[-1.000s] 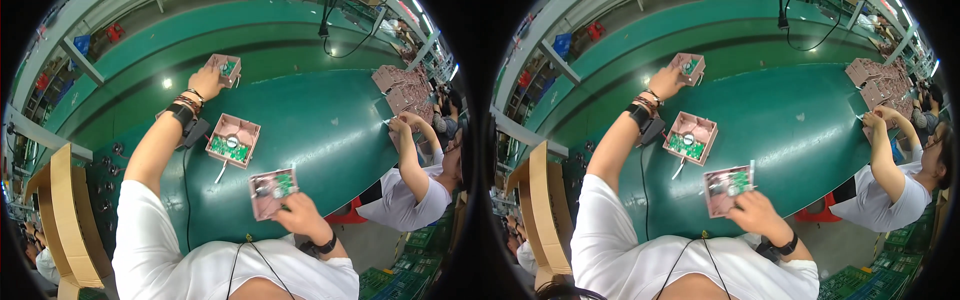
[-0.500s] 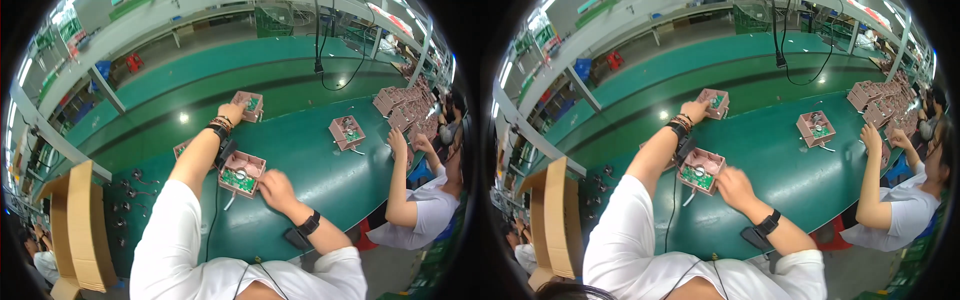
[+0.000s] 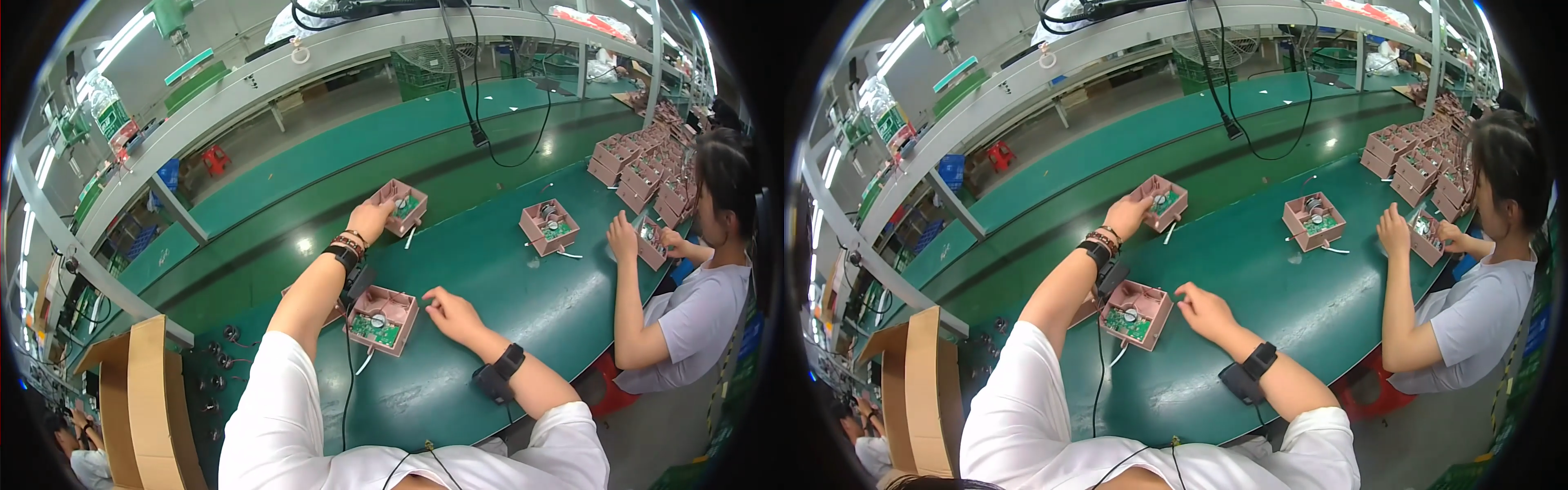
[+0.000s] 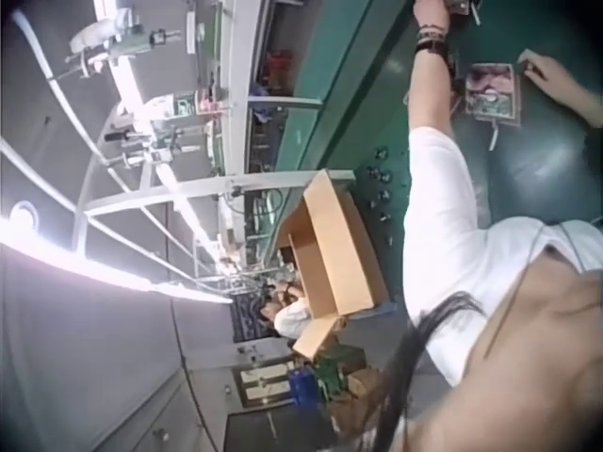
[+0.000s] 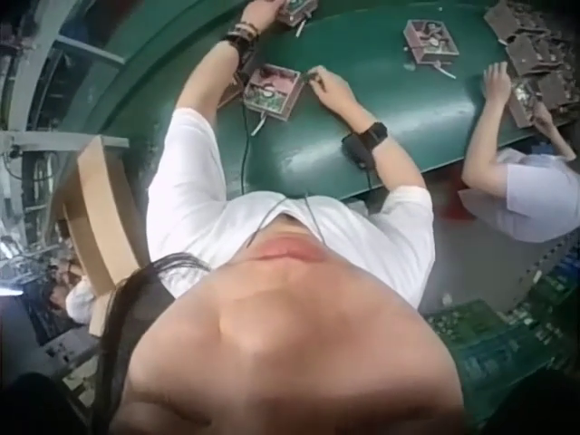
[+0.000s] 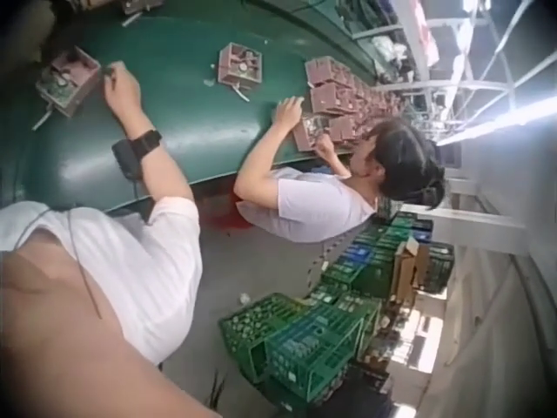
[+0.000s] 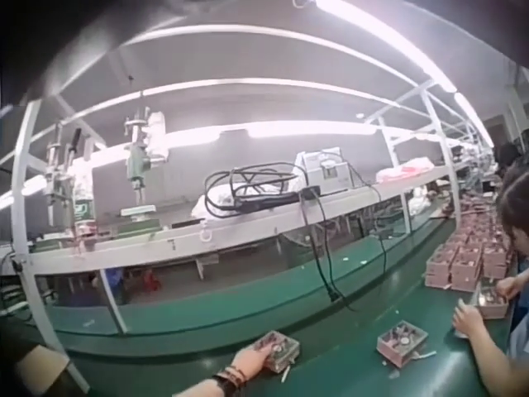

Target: The person assembles a device by placing a speaker into a plastic housing, connecting the speaker wires to a circuit board, and setting the assembly on the conveyor belt.

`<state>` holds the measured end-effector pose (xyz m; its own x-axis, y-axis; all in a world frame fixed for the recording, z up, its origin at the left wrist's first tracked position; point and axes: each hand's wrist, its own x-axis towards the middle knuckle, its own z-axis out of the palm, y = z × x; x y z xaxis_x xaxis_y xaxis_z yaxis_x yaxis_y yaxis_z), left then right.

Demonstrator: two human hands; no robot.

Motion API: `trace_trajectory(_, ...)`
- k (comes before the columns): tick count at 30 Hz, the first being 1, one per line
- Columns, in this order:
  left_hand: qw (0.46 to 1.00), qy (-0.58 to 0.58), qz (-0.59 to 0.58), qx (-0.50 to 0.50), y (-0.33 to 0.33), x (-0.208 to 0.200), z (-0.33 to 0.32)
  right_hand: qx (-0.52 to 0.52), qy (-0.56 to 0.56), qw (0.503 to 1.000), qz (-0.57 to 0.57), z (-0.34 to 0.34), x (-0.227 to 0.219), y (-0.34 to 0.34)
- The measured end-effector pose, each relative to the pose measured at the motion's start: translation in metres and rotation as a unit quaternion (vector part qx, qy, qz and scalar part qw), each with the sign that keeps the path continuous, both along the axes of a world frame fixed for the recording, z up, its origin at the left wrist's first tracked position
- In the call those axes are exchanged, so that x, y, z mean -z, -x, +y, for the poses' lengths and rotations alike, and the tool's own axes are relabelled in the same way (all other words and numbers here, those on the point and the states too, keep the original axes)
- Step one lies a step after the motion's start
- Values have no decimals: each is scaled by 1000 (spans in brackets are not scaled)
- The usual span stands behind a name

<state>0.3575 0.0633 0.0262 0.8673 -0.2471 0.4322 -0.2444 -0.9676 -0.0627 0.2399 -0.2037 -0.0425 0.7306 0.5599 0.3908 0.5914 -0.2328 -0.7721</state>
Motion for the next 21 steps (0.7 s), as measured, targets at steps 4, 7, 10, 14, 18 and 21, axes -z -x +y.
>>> trace_trajectory(4, 1000, 10, -10, -11, 14, -34, -1, 13, 14, 998, 61, -3, 2, -11)
trace_trajectory(7, 998, 59, -22, -9, 53, -63, -8, 10, 23, 998, 59, -10, 0, -8)
trace_trajectory(10, 992, 112, -36, 41, 141, -69, -29, 16, 42, 998, 49, -14, -3, -5)
trace_trajectory(14, 997, 79, -9, 15, 263, -61, -42, -15, 51, 998, -30, -8, -9, 10)
trace_trajectory(18, 997, 55, -33, 42, 361, -37, -46, -94, 74, 989, -84, -9, -12, 25)
trace_trajectory(21, 995, 96, -2, -14, 403, -19, -47, -123, 105, 982, -98, -4, -8, 18)
